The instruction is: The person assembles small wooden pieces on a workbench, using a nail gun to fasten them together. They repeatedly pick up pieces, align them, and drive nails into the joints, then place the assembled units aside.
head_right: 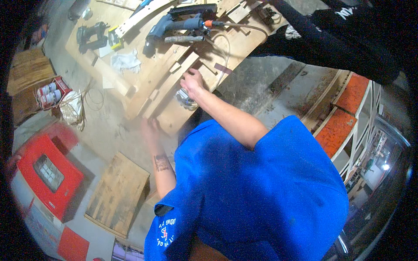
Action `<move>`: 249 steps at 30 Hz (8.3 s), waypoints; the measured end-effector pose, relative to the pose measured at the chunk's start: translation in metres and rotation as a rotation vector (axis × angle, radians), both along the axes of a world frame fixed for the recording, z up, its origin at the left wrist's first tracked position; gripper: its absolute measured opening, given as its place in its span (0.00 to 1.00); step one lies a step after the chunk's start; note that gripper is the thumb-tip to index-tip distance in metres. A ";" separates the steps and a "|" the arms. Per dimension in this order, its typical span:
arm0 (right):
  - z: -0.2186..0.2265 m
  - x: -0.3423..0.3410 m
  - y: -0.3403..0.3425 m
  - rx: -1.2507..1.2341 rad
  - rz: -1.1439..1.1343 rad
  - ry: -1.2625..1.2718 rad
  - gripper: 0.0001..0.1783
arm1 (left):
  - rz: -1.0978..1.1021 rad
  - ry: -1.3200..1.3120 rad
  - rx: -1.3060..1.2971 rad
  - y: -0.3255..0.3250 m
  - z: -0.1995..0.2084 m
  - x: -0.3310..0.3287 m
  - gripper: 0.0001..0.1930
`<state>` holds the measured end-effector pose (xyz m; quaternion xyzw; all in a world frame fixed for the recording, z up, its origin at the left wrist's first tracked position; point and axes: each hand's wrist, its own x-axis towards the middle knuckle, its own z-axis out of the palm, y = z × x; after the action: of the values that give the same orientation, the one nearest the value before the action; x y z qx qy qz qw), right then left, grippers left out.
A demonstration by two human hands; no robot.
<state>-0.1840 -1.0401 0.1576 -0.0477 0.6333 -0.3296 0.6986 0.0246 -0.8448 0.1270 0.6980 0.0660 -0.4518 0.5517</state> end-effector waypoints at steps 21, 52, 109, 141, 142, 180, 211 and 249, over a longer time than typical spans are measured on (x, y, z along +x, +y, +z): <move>0.000 -0.032 -0.064 0.135 0.107 -0.096 0.13 | 0.054 -0.468 0.493 -0.052 0.010 -0.035 0.17; 0.038 0.071 -0.463 -1.229 1.021 0.800 0.35 | -0.777 -0.923 0.325 -0.184 0.083 -0.112 0.24; 0.069 0.085 -0.024 -1.235 1.444 1.226 0.70 | -0.773 -1.056 0.149 -0.076 0.062 -0.017 0.53; 0.141 -0.007 -0.014 -0.489 0.758 -0.758 0.78 | -0.812 -0.681 -0.121 -0.083 0.259 -0.049 0.36; 0.142 -0.010 -0.014 -0.458 0.758 -0.773 0.78 | -0.825 -0.703 -0.113 -0.082 0.260 -0.050 0.35; 0.111 -0.134 -0.026 -0.413 0.148 -0.943 0.69 | -0.925 -0.586 -0.341 -0.173 0.228 -0.171 0.44; 0.164 -0.131 -0.056 -0.679 0.167 -1.174 0.79 | -0.689 -0.770 -0.717 -0.175 0.272 -0.194 0.57; 0.211 -0.101 -0.050 -0.485 0.119 -0.941 0.64 | -0.535 -0.713 -0.706 -0.174 0.313 -0.187 0.51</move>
<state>-0.2853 -1.0896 0.3687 -0.0909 0.1534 -0.4121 0.8935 -0.1622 -1.0186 0.4400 0.5729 -0.4584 -0.3069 0.6062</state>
